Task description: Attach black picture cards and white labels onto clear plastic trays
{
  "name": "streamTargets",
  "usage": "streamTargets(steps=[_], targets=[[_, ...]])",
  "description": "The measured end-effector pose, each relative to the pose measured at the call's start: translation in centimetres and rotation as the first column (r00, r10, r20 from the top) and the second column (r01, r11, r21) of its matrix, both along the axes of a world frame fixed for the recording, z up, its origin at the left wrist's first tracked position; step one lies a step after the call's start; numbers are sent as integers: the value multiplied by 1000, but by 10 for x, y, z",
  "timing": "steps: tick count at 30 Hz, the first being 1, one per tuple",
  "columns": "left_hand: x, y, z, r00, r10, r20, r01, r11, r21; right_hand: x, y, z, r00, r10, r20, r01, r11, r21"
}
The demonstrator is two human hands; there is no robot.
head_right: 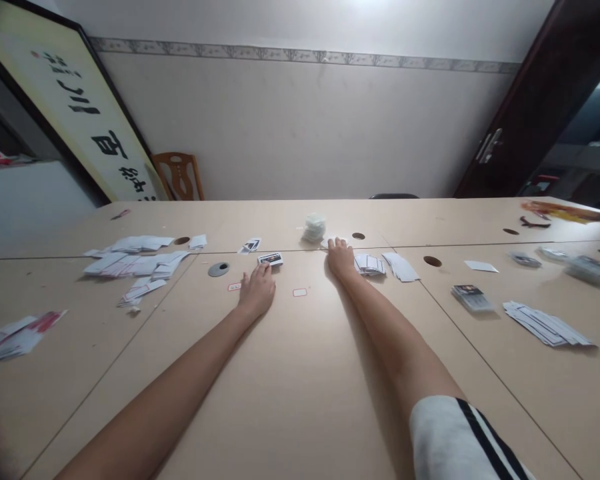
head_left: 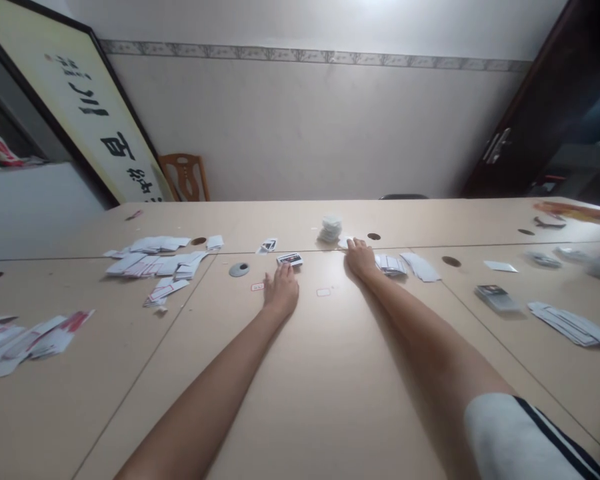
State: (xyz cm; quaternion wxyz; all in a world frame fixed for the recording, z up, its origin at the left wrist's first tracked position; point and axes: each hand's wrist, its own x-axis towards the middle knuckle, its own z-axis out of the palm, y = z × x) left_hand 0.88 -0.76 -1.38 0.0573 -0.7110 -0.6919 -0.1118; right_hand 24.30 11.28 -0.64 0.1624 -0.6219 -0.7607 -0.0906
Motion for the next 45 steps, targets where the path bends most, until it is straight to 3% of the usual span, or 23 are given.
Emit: streamTargets(steps=[6, 14, 24, 29, 35, 42, 45], targets=[[1, -1, -2, 999, -4, 42, 3, 1000, 26, 3, 9, -18, 998, -12, -61, 13, 1000, 19], [2, -5, 5, 998, -28, 55, 26, 999, 36, 2, 6, -10, 997, 13, -78, -14, 1000, -5], [1, -6, 4, 997, -14, 70, 10, 998, 65, 4, 13, -13, 994, 8, -112, -6, 1000, 16], [6, -9, 12, 998, 13, 64, -24, 983, 180, 5, 12, -11, 985, 57, -165, -45, 996, 79], [10, -11, 14, 998, 2, 69, -17, 976, 216, 3, 9, -14, 962, 59, -268, -55, 998, 25], [7, -9, 15, 994, -43, 105, 12, 959, 282, 3, 0, -8, 916, 136, -378, -49, 972, 230], [6, -7, 15, 987, -101, 122, 57, 945, 321, 4, -1, -7, 896, 183, -404, -114, 975, 189]])
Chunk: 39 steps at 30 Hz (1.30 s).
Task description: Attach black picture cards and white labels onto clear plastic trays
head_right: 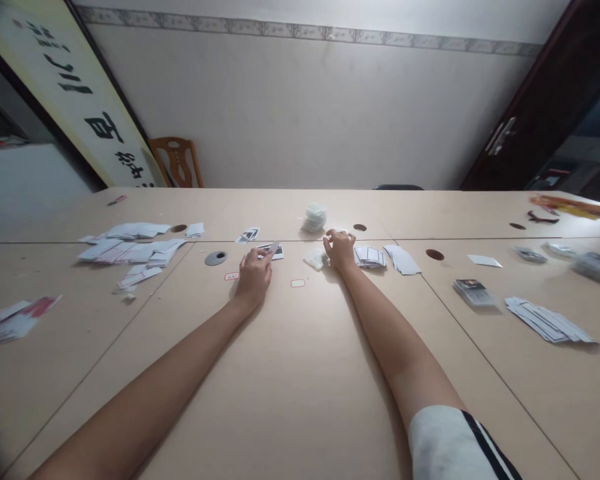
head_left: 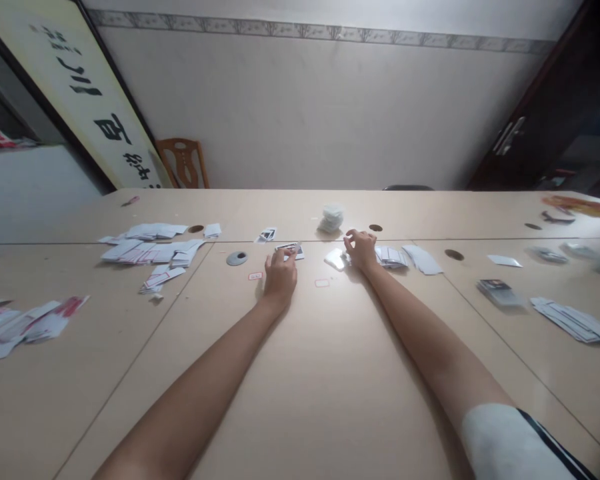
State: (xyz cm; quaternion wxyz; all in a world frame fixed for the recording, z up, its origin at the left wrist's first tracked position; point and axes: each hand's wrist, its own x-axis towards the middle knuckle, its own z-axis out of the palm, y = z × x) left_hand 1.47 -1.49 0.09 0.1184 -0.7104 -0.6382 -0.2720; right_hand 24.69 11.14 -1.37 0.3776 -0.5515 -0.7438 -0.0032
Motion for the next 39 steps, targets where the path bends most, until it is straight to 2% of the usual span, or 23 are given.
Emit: streamTargets(steps=[6, 11, 14, 17, 19, 22, 27, 29, 31, 34, 36, 39], targets=[[-1, -4, 4, 997, -33, 70, 27, 997, 76, -9, -10, 6, 985, 170, 38, -166, 983, -84], [1, -8, 9, 985, -72, 155, 59, 995, 86, -18, -31, 12, 980, 185, 67, -171, 970, -172], [2, -9, 9, 976, -115, 183, 94, 989, 117, -18, -50, 15, 964, 266, -31, -266, 937, -228], [4, -11, 9, 974, -169, 149, 143, 975, 170, -18, -73, 20, 893, 372, -254, -425, 882, -203], [7, -15, 10, 976, -206, 72, 187, 959, 214, -21, -90, 24, 818, 315, -482, -434, 887, -158], [12, -23, 14, 967, -252, -41, 253, 927, 275, -26, -110, 30, 685, 155, -712, -415, 886, -206], [20, -32, 15, 929, -345, -133, 370, 864, 341, -31, -122, 31, 561, 75, -824, -522, 805, -282], [20, -31, 14, 911, -378, -163, 412, 841, 351, -30, -119, 28, 545, 90, -834, -537, 801, -265], [21, -28, 12, 893, -415, -173, 450, 827, 336, -27, -115, 23, 550, 143, -823, -490, 853, -179], [22, -23, 8, 871, -474, -126, 491, 839, 237, -22, -106, 13, 547, 111, -829, -279, 959, -56], [24, -20, 5, 845, -530, -72, 534, 838, 108, -19, -101, 6, 502, 5, -865, -157, 984, -85], [26, -19, 2, 782, -622, -45, 617, 782, -92, -18, -97, -1, 437, -105, -894, -110, 979, -169]])
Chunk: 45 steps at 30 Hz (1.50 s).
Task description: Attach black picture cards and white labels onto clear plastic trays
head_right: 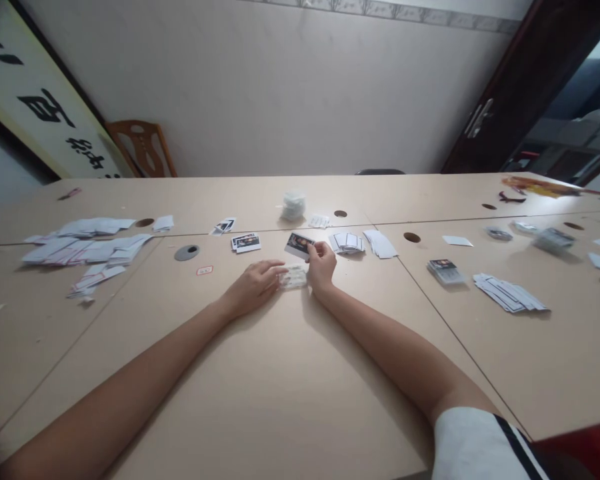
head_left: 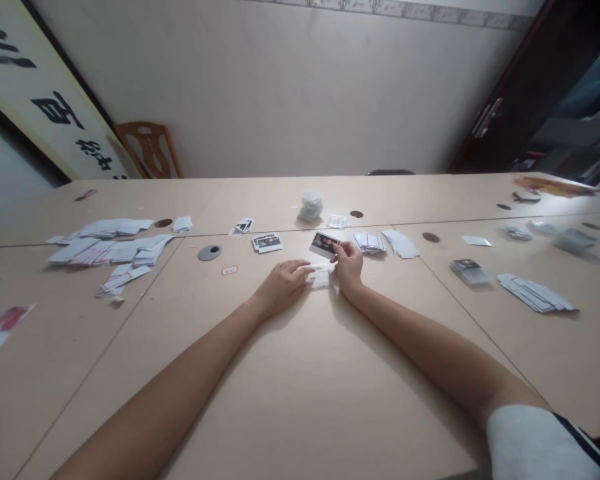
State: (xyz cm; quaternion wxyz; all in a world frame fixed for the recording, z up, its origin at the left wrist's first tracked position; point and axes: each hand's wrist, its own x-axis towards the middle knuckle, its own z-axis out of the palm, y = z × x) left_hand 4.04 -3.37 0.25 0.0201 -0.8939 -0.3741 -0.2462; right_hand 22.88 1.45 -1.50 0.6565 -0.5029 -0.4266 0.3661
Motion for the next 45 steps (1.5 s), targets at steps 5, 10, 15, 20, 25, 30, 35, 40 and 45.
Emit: streamTargets(steps=[5, 10, 15, 20, 25, 30, 35, 40, 45], targets=[[1, -5, 4, 991, -2, -137, -5, 999, -54, 0, 0, -2, 997, -79, -3, 79, 997, -3], [1, -9, 10, 987, 35, -158, -41, 999, -35, 0, 3, -2, 994, -107, -5, 107, 994, 4], [-1, -7, 9, 991, 23, -131, -43, 988, -150, -1, 1, -1, 996, 5, -86, -4, 1000, 6], [0, -7, 7, 988, 82, -131, -102, 983, -153, -2, -2, 0, 984, 143, -105, -140, 990, 30], [2, -7, 8, 975, 219, 32, -218, 975, -50, -4, -6, 5, 937, 272, -221, -273, 962, 28], [3, -10, 10, 954, 253, 159, -275, 951, 139, -8, -12, 9, 803, 501, -324, -528, 849, 5], [3, -10, 9, 949, 277, 152, -299, 942, 149, -9, -15, 12, 655, 655, -377, -711, 703, -13], [0, -6, 7, 942, 275, 190, -291, 954, 64, -8, -18, 17, 614, 707, -351, -763, 646, -31], [-1, -5, 6, 951, 223, 215, -235, 971, 34, -8, -17, 16, 616, 712, -337, -765, 644, -36]])
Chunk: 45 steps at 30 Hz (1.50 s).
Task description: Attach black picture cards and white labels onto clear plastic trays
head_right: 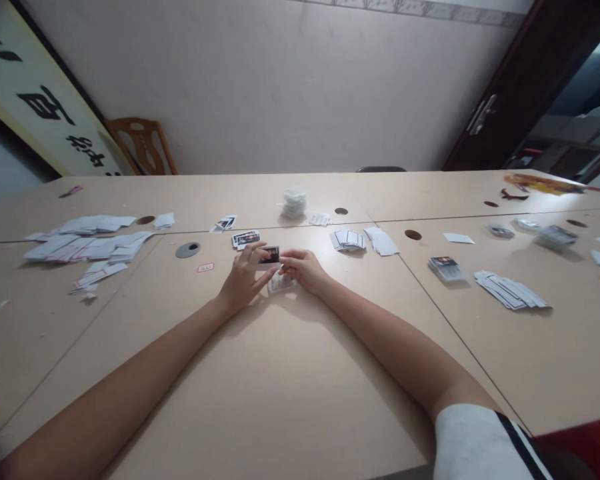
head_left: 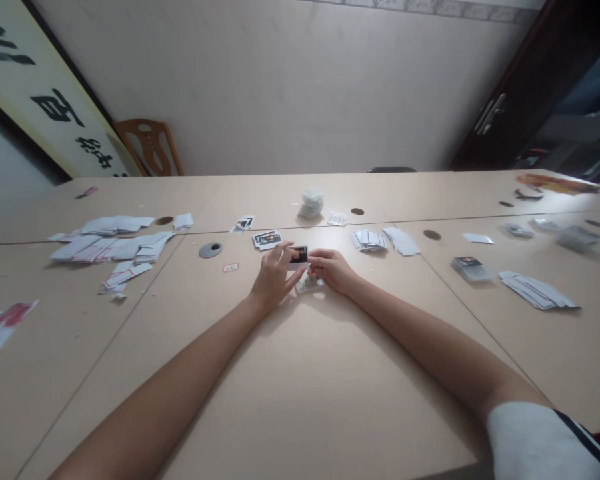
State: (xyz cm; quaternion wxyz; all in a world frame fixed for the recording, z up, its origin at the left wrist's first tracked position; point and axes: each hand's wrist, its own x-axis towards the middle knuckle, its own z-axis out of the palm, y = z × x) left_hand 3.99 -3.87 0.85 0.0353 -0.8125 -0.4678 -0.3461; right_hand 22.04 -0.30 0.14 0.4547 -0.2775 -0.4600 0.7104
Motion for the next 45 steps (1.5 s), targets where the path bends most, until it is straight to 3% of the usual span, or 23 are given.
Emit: streamTargets(steps=[15, 21, 25, 35, 45], targets=[[-1, 1, 0, 995, 91, 36, -89, 995, -50, 0, 1, -7, 999, 42, -7, -42, 999, -14], [0, 1, 2, 999, -7, 53, 10, 999, -46, -2, 1, -4, 1000, 26, -14, -27, 999, -23], [0, 0, 4, 1000, 6, 9, -6, 999, -51, -2, 1, -5, 1000, 25, -5, -25, 1000, 9], [0, -3, 6, 994, 80, -81, -77, 996, 42, -1, 4, -11, 999, 23, 36, -24, 998, 50], [-1, -1, 0, 998, 60, -27, -57, 993, 106, -2, 1, -7, 999, 10, 51, -14, 997, 78]])
